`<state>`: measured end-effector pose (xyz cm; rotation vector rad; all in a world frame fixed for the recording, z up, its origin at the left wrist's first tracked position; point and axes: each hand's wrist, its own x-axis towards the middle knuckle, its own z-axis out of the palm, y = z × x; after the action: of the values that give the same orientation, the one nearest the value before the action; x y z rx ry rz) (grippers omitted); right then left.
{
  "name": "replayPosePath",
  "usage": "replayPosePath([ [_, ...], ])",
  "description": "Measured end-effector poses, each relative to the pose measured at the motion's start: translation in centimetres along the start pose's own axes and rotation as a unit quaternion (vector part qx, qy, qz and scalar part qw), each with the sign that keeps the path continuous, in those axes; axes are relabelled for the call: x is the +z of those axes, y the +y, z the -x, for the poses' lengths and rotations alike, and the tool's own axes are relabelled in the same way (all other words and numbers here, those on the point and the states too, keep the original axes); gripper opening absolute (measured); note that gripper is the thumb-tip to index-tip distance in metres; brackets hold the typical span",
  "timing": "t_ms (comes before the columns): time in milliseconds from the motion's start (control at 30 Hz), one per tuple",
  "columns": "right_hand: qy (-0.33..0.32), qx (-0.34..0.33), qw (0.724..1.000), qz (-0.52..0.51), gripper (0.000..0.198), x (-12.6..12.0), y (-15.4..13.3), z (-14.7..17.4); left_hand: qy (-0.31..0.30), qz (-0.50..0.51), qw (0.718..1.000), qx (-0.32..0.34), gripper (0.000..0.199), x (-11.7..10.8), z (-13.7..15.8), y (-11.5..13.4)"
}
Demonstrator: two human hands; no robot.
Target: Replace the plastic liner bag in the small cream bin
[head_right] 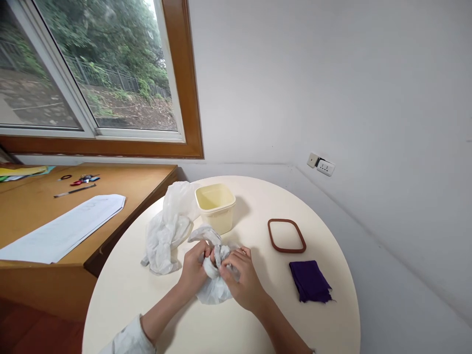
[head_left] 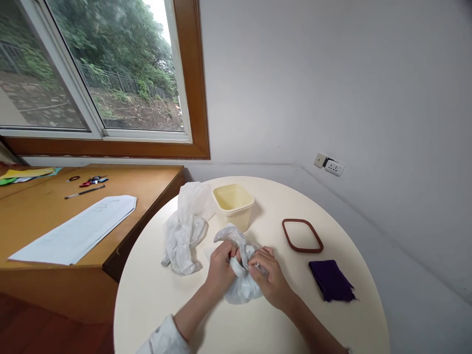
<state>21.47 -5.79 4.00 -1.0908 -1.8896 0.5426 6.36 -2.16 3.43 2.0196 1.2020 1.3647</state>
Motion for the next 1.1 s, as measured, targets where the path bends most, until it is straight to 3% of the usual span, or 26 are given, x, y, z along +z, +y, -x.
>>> replayPosePath([
  [67, 0.047, 0.065, 0.997, -0.014, 0.025, 0.3, 0.7, 0.0, 0.001, 0.026, 1.0, -0.009, 0.019, -0.1, 0.1, 0.3],
  [167, 0.103, 0.146, 0.983, -0.045, 0.016, 0.5, 1.6, -0.1, -0.023, 0.086, 0.996, -0.013, 0.012, -0.1, 0.2, 0.7],
  [267, 0.118, 0.183, 0.973, -0.08, 0.037, 0.4, 1.9, -0.1, -0.049, 0.172, 0.983, -0.048, 0.012, -0.3, 0.1, 1.1],
  [367, 0.122, 0.201, 0.966, -0.104, 0.021, 0.0, 1.8, -0.2, -0.051, 0.234, 0.967, -0.081, 0.015, -0.7, -0.3, 1.3],
  [567, 0.215, 0.252, 0.921, -0.206, 0.013, -1.0, 2.4, -0.8, 0.0, 0.17, 0.984, -0.057, 0.019, -1.6, -1.1, 0.2],
  [800, 0.271, 0.21, 0.902, -0.262, 0.017, -1.5, 2.5, -0.9, -0.051, 0.21, 0.968, -0.124, 0.023, -2.2, -1.7, 0.1],
  [967, 0.269, 0.203, 0.905, -0.259, 0.018, -1.9, 1.8, -1.0, -0.034, 0.222, 0.97, -0.092, 0.014, -2.6, -2.2, 0.6],
  [1100, 0.228, 0.188, 0.927, -0.233, 0.016, -2.1, 1.9, -0.7, -0.073, 0.177, 0.981, -0.029, 0.012, -3.6, -3.3, 1.7],
])
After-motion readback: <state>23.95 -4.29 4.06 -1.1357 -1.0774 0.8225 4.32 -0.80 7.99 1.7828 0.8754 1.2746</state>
